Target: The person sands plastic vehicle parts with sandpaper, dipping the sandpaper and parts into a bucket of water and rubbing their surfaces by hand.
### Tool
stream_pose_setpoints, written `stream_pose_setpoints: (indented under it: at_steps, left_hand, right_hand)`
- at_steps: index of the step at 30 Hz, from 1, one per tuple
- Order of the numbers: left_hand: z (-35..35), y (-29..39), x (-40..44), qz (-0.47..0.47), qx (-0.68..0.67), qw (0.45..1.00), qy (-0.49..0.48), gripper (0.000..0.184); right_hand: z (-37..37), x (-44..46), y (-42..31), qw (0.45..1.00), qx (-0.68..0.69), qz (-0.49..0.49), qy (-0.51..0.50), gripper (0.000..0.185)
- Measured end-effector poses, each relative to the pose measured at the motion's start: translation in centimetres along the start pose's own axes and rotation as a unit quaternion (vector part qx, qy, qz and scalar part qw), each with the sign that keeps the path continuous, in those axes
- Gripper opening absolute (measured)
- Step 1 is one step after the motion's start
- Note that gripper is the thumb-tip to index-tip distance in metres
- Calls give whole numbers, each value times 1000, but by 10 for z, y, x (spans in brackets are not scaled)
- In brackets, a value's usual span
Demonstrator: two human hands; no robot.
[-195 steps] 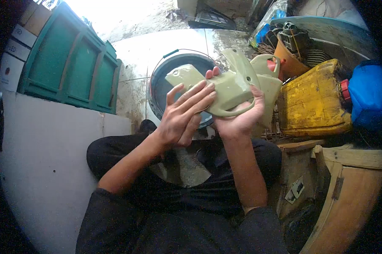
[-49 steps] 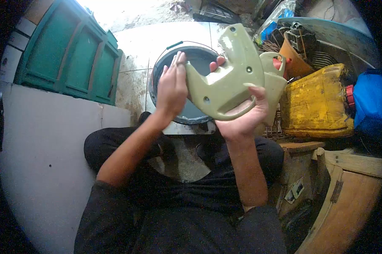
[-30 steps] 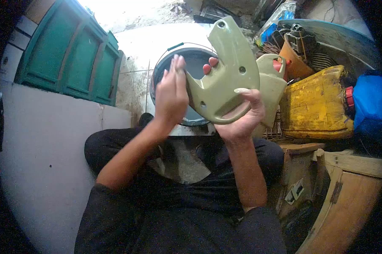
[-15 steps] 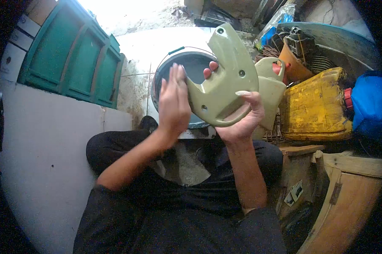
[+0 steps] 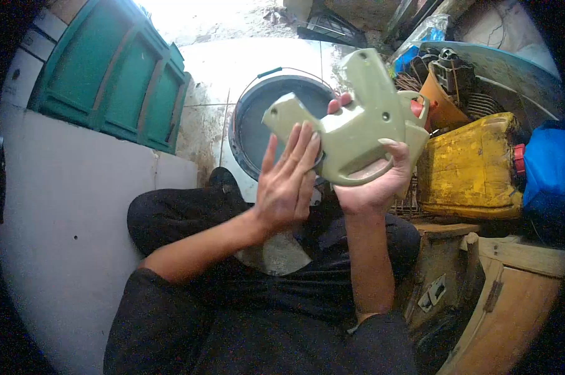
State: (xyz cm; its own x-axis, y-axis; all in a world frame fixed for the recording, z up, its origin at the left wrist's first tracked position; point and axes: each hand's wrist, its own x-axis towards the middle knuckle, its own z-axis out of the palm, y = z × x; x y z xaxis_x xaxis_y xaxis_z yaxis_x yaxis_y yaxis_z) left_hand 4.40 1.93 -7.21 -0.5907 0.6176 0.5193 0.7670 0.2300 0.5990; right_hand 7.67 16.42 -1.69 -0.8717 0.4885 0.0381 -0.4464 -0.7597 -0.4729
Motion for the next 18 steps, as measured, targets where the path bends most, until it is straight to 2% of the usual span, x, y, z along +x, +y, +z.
stream_pose_setpoints:
  at_steps: [1, 3, 4, 5, 7, 8, 9, 11, 13, 14, 15, 17, 18]
  left_hand:
    - [1, -7, 4, -6, -1, 1000, 2, 52]
    - [0, -37, 31, -90, 53, 992, 66, 52]
    - [-4, -47, 42, -171, 25, 983, 61, 51]
    - [-3, -46, 40, -170, 27, 983, 63, 51]
    - [2, -36, 25, -50, 53, 995, 67, 50]
    - [6, -20, 13, -4, 42, 999, 33, 49]
    - [9, -7, 6, 15, -15, 999, 26, 49]
    - [6, -15, 7, 50, 3, 999, 16, 49]
    - [3, -35, 24, -8, 34, 998, 60, 50]
    - [1, -44, 34, -83, -8, 993, 83, 51]
    - [1, -46, 34, -80, -6, 993, 85, 51]
    - [6, -52, 33, -124, -20, 987, 103, 51]
    - [11, -43, 22, -79, -12, 991, 104, 51]
  right_hand:
    - [0, -1, -1, 1000, -2, -9, 15, 84]
    - [5, -3, -2, 1000, -16, -9, 10, 84]
    - [6, -4, -1, 1000, -9, -13, 26, 85]
    - [7, -3, -1, 999, -1, -16, 41, 85]
    - [3, -2, -1, 999, -1, -14, 35, 86]
    - [-1, -1, -1, 999, -3, -15, 34, 86]
    - [-4, 0, -1, 999, -2, -18, 35, 86]
    - [-11, -1, -2, 999, -7, -26, 46, 87]
    - [-7, -3, -3, 999, 2, -17, 45, 87]
    - [-3, -1, -3, 999, 14, -12, 36, 87]
    - [-3, -2, -3, 999, 15, -13, 33, 87]
    - [-7, -2, -2, 994, 50, -1, 94, 86]
    - [-13, -1, -2, 995, 50, -2, 92, 86]
